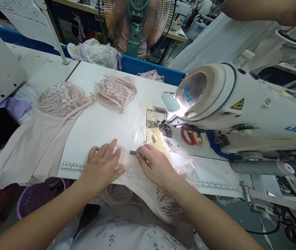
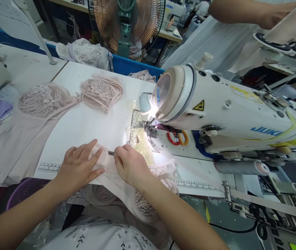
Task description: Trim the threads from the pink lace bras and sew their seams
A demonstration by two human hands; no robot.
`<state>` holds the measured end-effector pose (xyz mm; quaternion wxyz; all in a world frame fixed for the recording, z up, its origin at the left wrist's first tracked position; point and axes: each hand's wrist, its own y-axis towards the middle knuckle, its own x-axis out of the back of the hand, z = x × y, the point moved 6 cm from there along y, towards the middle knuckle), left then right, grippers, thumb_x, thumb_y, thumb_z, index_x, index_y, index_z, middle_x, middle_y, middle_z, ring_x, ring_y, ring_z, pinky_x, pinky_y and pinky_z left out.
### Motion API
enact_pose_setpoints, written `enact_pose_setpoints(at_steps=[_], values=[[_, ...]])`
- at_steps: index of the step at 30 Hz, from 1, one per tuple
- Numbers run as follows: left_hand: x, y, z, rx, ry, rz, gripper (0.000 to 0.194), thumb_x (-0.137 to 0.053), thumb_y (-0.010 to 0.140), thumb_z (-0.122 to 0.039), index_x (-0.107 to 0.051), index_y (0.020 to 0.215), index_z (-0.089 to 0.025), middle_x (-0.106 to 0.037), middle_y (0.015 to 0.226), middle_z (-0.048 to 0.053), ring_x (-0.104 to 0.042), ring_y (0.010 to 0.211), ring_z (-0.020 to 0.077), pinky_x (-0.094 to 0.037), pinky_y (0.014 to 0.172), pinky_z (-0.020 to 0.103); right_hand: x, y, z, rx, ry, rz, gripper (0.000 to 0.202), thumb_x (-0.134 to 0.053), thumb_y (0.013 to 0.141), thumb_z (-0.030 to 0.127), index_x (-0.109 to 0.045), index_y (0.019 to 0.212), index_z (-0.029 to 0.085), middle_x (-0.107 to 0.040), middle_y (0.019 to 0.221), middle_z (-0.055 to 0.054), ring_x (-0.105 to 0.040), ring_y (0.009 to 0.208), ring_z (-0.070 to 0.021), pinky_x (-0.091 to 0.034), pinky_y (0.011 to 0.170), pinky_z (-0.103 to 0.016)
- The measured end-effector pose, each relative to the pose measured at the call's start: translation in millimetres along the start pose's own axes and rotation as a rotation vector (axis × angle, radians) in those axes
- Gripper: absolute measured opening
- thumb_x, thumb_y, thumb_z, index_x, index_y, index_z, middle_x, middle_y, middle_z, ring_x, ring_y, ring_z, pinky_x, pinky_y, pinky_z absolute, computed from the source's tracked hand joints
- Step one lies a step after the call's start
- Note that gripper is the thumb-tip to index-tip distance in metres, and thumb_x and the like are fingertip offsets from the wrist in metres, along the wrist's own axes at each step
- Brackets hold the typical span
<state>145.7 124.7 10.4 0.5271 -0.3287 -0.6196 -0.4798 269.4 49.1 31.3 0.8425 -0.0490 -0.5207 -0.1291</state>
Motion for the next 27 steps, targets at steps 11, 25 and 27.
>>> enact_pose_setpoints(at_steps=[11, 25, 27], values=[[-9.0, -11.2, -18.8, -0.084, -0.067, 0.014, 0.06, -0.059, 0.08, -0.051, -0.052, 0.126, -0.014, -0.055, 0.121, 0.022, -0.049, 0.117, 0.0378, -0.045, 0.095, 0.051, -28.4, 20.9, 8.3, 0.033, -0.132, 0.056, 0.035, -0.048, 0.086, 0.014, -0.062, 0.117, 0.022, -0.055, 0.077, -0.003, -0.049, 0.062, -0.0142, -0.032, 0.051, -0.024], [-5.9, -8.0, -21.3, -0.049, -0.046, 0.082, 0.062, -0.065, 0.074, -0.055, -0.055, 0.126, -0.022, -0.056, 0.123, 0.019, -0.049, 0.118, 0.0384, -0.045, 0.094, 0.05, -22.8, 6.7, 1.5, 0.16, -0.223, 0.089, 0.031, -0.046, 0.083, 0.011, -0.067, 0.104, 0.02, -0.05, 0.07, -0.003, -0.041, 0.057, -0.0146, -0.026, 0.049, -0.025], [-5.2, -7.2, -21.4, -0.038, -0.037, 0.107, 0.063, -0.068, 0.071, -0.054, -0.056, 0.125, -0.024, -0.056, 0.124, 0.019, -0.05, 0.117, 0.0378, -0.044, 0.095, 0.048, -15.9, -1.3, -3.9, 0.155, -0.224, 0.069, 0.032, -0.044, 0.083, 0.009, -0.068, 0.103, 0.018, -0.049, 0.068, -0.003, -0.042, 0.057, -0.0147, -0.026, 0.049, -0.025]])
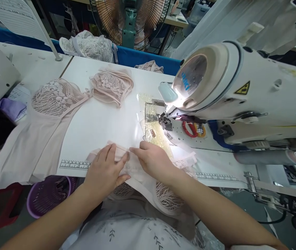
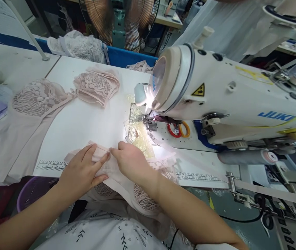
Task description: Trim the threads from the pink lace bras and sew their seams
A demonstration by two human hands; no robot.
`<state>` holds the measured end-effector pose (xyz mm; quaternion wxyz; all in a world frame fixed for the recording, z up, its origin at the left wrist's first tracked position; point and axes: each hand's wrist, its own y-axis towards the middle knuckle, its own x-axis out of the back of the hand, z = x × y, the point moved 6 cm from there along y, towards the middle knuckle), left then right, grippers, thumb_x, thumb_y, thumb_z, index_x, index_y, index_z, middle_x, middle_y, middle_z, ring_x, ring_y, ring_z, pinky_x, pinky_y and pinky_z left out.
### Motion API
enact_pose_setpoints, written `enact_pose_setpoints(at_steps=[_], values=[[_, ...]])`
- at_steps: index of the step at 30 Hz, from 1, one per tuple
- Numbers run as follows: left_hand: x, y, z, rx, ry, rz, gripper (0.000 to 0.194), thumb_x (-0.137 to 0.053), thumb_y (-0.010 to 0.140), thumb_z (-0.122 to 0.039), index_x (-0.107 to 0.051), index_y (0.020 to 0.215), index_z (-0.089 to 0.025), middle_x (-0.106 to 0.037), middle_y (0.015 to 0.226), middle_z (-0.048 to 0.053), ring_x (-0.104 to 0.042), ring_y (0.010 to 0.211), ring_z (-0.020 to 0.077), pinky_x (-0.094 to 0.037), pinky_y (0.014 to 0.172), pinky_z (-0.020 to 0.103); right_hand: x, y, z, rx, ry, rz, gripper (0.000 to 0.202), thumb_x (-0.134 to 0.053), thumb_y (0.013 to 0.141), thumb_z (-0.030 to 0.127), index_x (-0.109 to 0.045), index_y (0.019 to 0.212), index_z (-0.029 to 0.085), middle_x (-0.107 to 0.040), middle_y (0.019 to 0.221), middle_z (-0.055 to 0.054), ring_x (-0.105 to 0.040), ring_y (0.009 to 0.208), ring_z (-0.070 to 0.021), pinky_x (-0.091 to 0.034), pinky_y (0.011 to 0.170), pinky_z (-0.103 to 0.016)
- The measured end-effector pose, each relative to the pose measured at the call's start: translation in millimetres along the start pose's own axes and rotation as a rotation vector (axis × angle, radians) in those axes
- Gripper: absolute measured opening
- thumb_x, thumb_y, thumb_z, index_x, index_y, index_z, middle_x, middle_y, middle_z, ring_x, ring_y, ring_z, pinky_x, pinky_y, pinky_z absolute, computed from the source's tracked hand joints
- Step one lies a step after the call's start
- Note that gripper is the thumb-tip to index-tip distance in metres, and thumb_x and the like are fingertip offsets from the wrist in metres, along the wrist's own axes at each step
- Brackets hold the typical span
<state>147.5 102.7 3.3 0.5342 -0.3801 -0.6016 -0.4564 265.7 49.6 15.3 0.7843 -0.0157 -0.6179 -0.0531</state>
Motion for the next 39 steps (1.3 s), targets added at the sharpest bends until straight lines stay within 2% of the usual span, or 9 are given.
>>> enact_pose_setpoints(at_steps=[5, 12, 19, 24, 28, 33, 36, 39], values=[[0.9, -0.3, -0.6, -0.009, 0.028, -0.016, 0.062, -0.068, 0.071, -0.055, -0.057, 0.123, -0.023, -0.056, 0.122, 0.02, -0.05, 0.117, 0.038, -0.044, 0.095, 0.047, 3.4, 3.3, 2.8, 0.01, 0.043, -0.09, 0.035, -0.045, 0.084, 0.01, -0.066, 0.111, 0.018, -0.051, 0.069, -0.003, -0.044, 0.059, -0.0142, -0.028, 0.05, -0.024], [-3.3, -1.3, -1.3, -0.04, 0.017, -0.052, 0.061, -0.066, 0.071, -0.057, -0.059, 0.118, -0.02, -0.054, 0.123, 0.024, -0.05, 0.117, 0.0399, -0.045, 0.095, 0.051, -12.0, 30.4, 15.3, 0.016, 0.073, -0.024, 0.034, -0.05, 0.081, 0.014, -0.066, 0.109, 0.024, -0.05, 0.07, -0.001, -0.042, 0.058, -0.014, -0.024, 0.047, -0.024], [-5.0, -2.6, -0.5, -0.011, -0.016, -0.043, 0.065, -0.065, 0.07, -0.062, -0.057, 0.12, -0.022, -0.054, 0.125, 0.021, -0.05, 0.117, 0.0389, -0.045, 0.095, 0.051, -13.6, 24.7, 14.5, 0.045, 0.109, -0.106, 0.034, -0.049, 0.081, 0.011, -0.066, 0.109, 0.021, -0.05, 0.069, -0.002, -0.044, 0.058, -0.0142, -0.027, 0.049, -0.025], [-4.2, -3.5, -0.4, -0.023, -0.003, -0.054, 0.07, -0.064, 0.071, -0.061, -0.053, 0.127, -0.021, -0.054, 0.123, 0.022, -0.05, 0.117, 0.0377, -0.044, 0.095, 0.05, -12.5, 19.8, 12.2, 0.093, 0.073, -0.09, 0.031, -0.046, 0.085, 0.01, -0.066, 0.106, 0.019, -0.049, 0.068, -0.002, -0.042, 0.057, -0.014, -0.027, 0.049, -0.025], [-0.7, -2.8, -0.4, -0.014, 0.013, -0.063, 0.069, -0.07, 0.067, -0.058, -0.055, 0.125, -0.024, -0.055, 0.123, 0.018, -0.05, 0.116, 0.0372, -0.045, 0.094, 0.048, -6.0, 3.1, 1.1, 0.095, 0.033, -0.061, 0.03, -0.044, 0.086, 0.009, -0.066, 0.107, 0.016, -0.048, 0.068, -0.002, -0.041, 0.058, -0.0137, -0.028, 0.051, -0.024], [1.0, -2.1, -0.7, -0.016, 0.019, -0.062, 0.063, -0.069, 0.069, -0.057, -0.057, 0.123, -0.026, -0.054, 0.124, 0.016, -0.051, 0.115, 0.0363, -0.045, 0.094, 0.046, 3.6, -16.2, -8.8, 0.084, 0.04, -0.096, 0.032, -0.04, 0.087, 0.008, -0.067, 0.104, 0.013, -0.046, 0.065, -0.002, -0.039, 0.054, -0.0131, -0.026, 0.048, -0.024], [-1.0, -2.0, -0.2, -0.015, 0.018, -0.047, 0.064, -0.068, 0.069, -0.057, -0.056, 0.123, -0.025, -0.054, 0.124, 0.017, -0.05, 0.116, 0.0369, -0.044, 0.095, 0.048, 8.1, -12.9, -4.6, 0.108, 0.074, -0.178, 0.032, -0.04, 0.087, 0.008, -0.066, 0.106, 0.011, -0.048, 0.065, -0.002, -0.042, 0.056, -0.0132, -0.029, 0.049, -0.024], [-2.8, -2.1, -0.4, -0.028, 0.034, -0.049, 0.064, -0.067, 0.071, -0.057, -0.054, 0.124, -0.024, -0.054, 0.123, 0.018, -0.05, 0.117, 0.0375, -0.043, 0.096, 0.048, 5.5, 2.2, 4.5, 0.136, 0.064, -0.216, 0.032, -0.043, 0.086, 0.008, -0.067, 0.106, 0.013, -0.049, 0.066, -0.003, -0.042, 0.057, -0.0141, -0.029, 0.05, -0.024]])
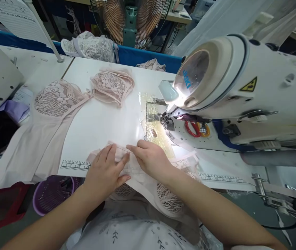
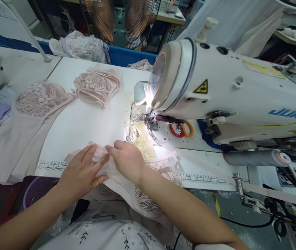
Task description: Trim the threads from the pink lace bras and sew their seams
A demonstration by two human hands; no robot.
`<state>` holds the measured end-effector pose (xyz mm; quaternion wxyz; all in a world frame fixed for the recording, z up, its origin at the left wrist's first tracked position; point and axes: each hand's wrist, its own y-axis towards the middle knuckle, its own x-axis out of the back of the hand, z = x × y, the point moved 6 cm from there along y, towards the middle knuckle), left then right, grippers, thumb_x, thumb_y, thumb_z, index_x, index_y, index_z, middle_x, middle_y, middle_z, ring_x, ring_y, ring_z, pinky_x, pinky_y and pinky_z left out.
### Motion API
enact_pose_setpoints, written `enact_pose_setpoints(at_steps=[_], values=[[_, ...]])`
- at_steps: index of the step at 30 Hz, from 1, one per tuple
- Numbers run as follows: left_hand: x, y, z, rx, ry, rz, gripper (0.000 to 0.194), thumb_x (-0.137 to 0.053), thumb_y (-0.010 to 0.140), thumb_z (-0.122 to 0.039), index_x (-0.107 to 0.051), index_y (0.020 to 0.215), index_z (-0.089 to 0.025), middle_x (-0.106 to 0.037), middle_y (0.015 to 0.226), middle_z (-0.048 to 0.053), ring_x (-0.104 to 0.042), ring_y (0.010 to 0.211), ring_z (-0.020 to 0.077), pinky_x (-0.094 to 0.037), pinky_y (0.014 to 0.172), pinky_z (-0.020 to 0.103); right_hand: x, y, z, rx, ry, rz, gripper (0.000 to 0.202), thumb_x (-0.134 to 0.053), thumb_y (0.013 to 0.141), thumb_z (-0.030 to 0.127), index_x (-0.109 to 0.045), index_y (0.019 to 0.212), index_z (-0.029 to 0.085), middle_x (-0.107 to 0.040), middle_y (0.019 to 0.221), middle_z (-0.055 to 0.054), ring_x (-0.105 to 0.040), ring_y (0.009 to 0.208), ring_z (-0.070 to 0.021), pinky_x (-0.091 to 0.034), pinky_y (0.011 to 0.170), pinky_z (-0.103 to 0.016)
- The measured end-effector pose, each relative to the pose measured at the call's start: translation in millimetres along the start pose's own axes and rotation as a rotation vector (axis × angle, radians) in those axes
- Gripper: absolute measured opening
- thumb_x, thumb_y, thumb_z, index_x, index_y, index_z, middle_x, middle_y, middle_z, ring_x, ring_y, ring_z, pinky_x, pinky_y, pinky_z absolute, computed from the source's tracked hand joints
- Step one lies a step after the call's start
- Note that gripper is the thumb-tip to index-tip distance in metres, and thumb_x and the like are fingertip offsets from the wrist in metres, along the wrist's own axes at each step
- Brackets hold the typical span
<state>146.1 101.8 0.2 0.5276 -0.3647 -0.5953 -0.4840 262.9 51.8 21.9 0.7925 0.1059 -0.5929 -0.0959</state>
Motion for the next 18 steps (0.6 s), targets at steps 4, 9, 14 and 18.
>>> enact_pose_setpoints(at_steps=[4, 9, 14, 18], values=[[-1.0, -0.7, -1.1, -0.036, 0.023, -0.015, 0.066, -0.064, 0.074, -0.056, -0.05, 0.129, -0.022, -0.054, 0.123, 0.019, -0.05, 0.117, 0.0371, -0.043, 0.096, 0.049, -19.3, 19.5, 3.7, -0.031, -0.013, 0.109, 0.029, -0.051, 0.082, 0.011, -0.066, 0.106, 0.019, -0.051, 0.069, -0.002, -0.04, 0.057, -0.014, -0.025, 0.049, -0.025], [-0.3, -0.9, -0.6, -0.017, 0.026, -0.008, 0.067, -0.064, 0.073, -0.057, -0.051, 0.129, -0.023, -0.054, 0.124, 0.02, -0.05, 0.117, 0.038, -0.044, 0.096, 0.049, -19.5, 14.0, 3.1, -0.001, -0.033, 0.186, 0.029, -0.05, 0.084, 0.009, -0.065, 0.107, 0.018, -0.053, 0.071, -0.003, -0.044, 0.061, -0.0152, -0.025, 0.05, -0.026], [0.1, -0.4, -0.6, 0.015, -0.004, 0.034, 0.06, -0.064, 0.074, -0.057, -0.056, 0.125, -0.026, -0.054, 0.125, 0.019, -0.052, 0.117, 0.0369, -0.045, 0.095, 0.047, 6.9, -13.7, -9.6, -0.044, -0.047, 0.181, 0.029, -0.045, 0.084, 0.005, -0.067, 0.101, 0.014, -0.052, 0.065, -0.003, -0.044, 0.056, -0.0144, -0.027, 0.048, -0.025], [4.5, -0.7, 4.5, 0.0, -0.012, 0.027, 0.06, -0.067, 0.072, -0.054, -0.059, 0.122, -0.022, -0.051, 0.127, 0.022, -0.05, 0.118, 0.0388, -0.045, 0.095, 0.048, 18.5, -23.5, -18.5, -0.179, 0.192, 0.062, 0.03, -0.041, 0.089, 0.01, -0.063, 0.108, 0.014, -0.059, 0.071, -0.004, -0.054, 0.061, -0.0142, -0.039, 0.052, -0.024]])
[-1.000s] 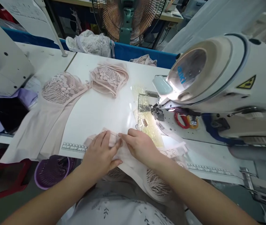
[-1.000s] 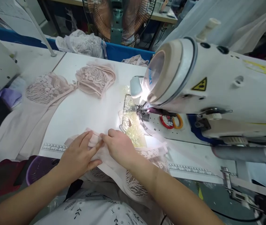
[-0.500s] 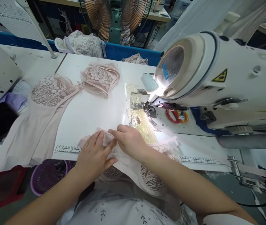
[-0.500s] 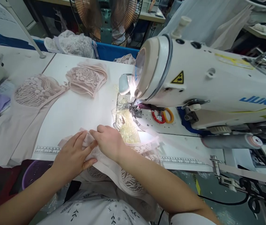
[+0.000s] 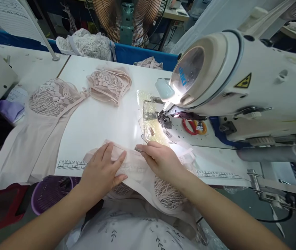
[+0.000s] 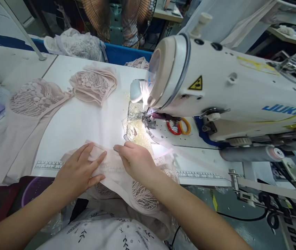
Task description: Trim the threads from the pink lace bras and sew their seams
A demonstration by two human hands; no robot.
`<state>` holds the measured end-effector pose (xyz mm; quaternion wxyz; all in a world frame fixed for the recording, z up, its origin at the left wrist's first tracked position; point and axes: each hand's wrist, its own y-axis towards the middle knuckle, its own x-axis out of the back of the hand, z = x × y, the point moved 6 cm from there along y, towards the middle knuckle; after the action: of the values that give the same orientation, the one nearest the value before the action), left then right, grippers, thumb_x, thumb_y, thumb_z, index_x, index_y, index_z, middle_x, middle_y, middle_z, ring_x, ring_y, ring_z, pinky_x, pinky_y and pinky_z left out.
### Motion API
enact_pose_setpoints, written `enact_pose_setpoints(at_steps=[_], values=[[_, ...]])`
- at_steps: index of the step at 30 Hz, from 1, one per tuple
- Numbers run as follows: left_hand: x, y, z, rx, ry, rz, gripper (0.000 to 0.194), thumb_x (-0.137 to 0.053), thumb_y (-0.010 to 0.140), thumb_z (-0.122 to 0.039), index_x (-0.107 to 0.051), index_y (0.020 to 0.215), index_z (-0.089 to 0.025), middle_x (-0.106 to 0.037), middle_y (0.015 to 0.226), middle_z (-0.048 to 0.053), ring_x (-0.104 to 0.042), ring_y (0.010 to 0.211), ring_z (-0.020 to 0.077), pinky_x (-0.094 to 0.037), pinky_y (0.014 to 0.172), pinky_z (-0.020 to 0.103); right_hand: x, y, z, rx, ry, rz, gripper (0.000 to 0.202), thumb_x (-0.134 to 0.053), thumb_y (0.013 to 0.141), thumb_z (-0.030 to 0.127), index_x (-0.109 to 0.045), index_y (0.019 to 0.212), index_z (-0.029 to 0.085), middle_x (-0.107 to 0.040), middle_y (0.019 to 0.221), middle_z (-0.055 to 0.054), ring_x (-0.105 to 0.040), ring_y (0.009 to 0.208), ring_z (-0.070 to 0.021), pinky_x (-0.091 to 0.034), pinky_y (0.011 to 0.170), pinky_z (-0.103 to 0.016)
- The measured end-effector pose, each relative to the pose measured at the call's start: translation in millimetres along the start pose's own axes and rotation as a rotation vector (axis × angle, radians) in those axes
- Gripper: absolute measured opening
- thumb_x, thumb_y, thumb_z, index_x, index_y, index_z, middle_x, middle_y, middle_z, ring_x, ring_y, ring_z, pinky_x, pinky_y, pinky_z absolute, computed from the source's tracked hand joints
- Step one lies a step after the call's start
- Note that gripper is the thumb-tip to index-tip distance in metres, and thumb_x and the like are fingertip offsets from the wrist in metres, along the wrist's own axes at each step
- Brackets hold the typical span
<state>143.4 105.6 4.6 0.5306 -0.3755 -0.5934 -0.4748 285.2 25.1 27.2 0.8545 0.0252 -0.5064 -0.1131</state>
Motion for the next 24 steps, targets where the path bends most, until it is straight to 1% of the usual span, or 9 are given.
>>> enact_pose_setpoints(at_steps=[3, 5, 6, 8, 10, 13, 15, 20, 24], values=[[6.2, 1.0, 6.9, 0.012, 0.023, -0.016, 0.06, -0.069, 0.071, -0.053, -0.06, 0.121, -0.019, -0.047, 0.131, 0.024, -0.046, 0.12, 0.0427, -0.044, 0.094, 0.055, -8.9, 1.7, -5.8, -0.087, 0.179, -0.04, 0.026, -0.046, 0.085, 0.01, -0.063, 0.103, 0.015, -0.065, 0.083, -0.006, -0.061, 0.075, -0.0167, -0.047, 0.063, -0.027], [10.3, 2.2, 8.5, 0.037, 0.028, -0.053, 0.054, -0.065, 0.075, -0.051, -0.062, 0.115, -0.016, -0.044, 0.132, 0.024, -0.043, 0.122, 0.0439, -0.042, 0.094, 0.058, -17.0, 3.7, -6.7, -0.095, 0.21, -0.058, 0.025, -0.047, 0.084, 0.01, -0.063, 0.101, 0.016, -0.066, 0.084, -0.006, -0.061, 0.075, -0.0168, -0.047, 0.064, -0.027], [11.5, 2.7, 7.1, 0.044, 0.016, -0.08, 0.049, -0.062, 0.078, -0.05, -0.064, 0.111, -0.014, -0.044, 0.132, 0.024, -0.044, 0.122, 0.0428, -0.042, 0.095, 0.058, -20.0, 4.6, -6.0, -0.084, 0.204, -0.071, 0.025, -0.046, 0.084, 0.01, -0.063, 0.102, 0.016, -0.065, 0.082, -0.005, -0.06, 0.073, -0.0163, -0.047, 0.062, -0.027], [11.4, 2.7, 0.5, 0.04, -0.026, -0.145, 0.041, -0.054, 0.085, -0.044, -0.065, 0.101, -0.009, -0.048, 0.125, 0.025, -0.049, 0.116, 0.0376, -0.047, 0.092, 0.051, -23.2, 6.1, -3.0, -0.046, 0.158, -0.09, 0.028, -0.045, 0.085, 0.01, -0.063, 0.105, 0.017, -0.063, 0.078, -0.004, -0.058, 0.069, -0.0156, -0.044, 0.057, -0.025], [7.3, 1.6, -8.1, 0.033, -0.052, -0.19, 0.038, -0.049, 0.088, -0.039, -0.063, 0.101, -0.007, -0.052, 0.117, 0.023, -0.053, 0.111, 0.0336, -0.051, 0.088, 0.046, -24.4, 8.0, 1.6, -0.01, 0.08, -0.084, 0.03, -0.044, 0.086, 0.01, -0.063, 0.108, 0.018, -0.062, 0.076, -0.004, -0.056, 0.067, -0.0155, -0.041, 0.055, -0.024], [-2.4, -1.1, -16.6, 0.046, -0.047, -0.184, 0.04, -0.05, 0.087, -0.04, -0.058, 0.115, -0.012, -0.053, 0.116, 0.02, -0.05, 0.115, 0.0353, -0.047, 0.092, 0.051, -25.0, 13.7, 10.1, 0.039, -0.064, -0.047, 0.028, -0.046, 0.087, 0.011, -0.065, 0.107, 0.018, -0.062, 0.074, -0.004, -0.054, 0.069, -0.0167, -0.038, 0.057, -0.025], [-6.4, -2.5, -18.4, 0.055, -0.048, -0.166, 0.043, -0.051, 0.087, -0.042, -0.056, 0.121, -0.017, -0.052, 0.118, 0.02, -0.047, 0.119, 0.0371, -0.044, 0.095, 0.055, -27.2, 19.3, 15.0, 0.067, -0.145, -0.019, 0.026, -0.049, 0.087, 0.013, -0.066, 0.106, 0.02, -0.062, 0.073, -0.004, -0.051, 0.07, -0.0175, -0.035, 0.057, -0.026], [-6.4, -3.0, -17.2, 0.063, -0.066, -0.159, 0.042, -0.048, 0.088, -0.045, -0.059, 0.119, -0.02, -0.051, 0.12, 0.02, -0.047, 0.12, 0.037, -0.043, 0.097, 0.054, -37.8, 32.0, 20.7, 0.123, -0.222, 0.035, 0.025, -0.051, 0.087, 0.014, -0.066, 0.105, 0.021, -0.061, 0.072, -0.004, -0.046, 0.069, -0.0177, -0.031, 0.056, -0.027], [-6.3, -1.3, -17.0, 0.071, -0.054, -0.125, 0.042, -0.049, 0.087, -0.044, -0.06, 0.12, -0.021, -0.052, 0.118, 0.02, -0.048, 0.119, 0.0378, -0.043, 0.096, 0.054, -35.4, 31.0, 20.6, 0.161, -0.24, 0.084, 0.025, -0.049, 0.086, 0.01, -0.067, 0.102, 0.018, -0.058, 0.07, -0.004, -0.043, 0.067, -0.0183, -0.029, 0.055, -0.028]])
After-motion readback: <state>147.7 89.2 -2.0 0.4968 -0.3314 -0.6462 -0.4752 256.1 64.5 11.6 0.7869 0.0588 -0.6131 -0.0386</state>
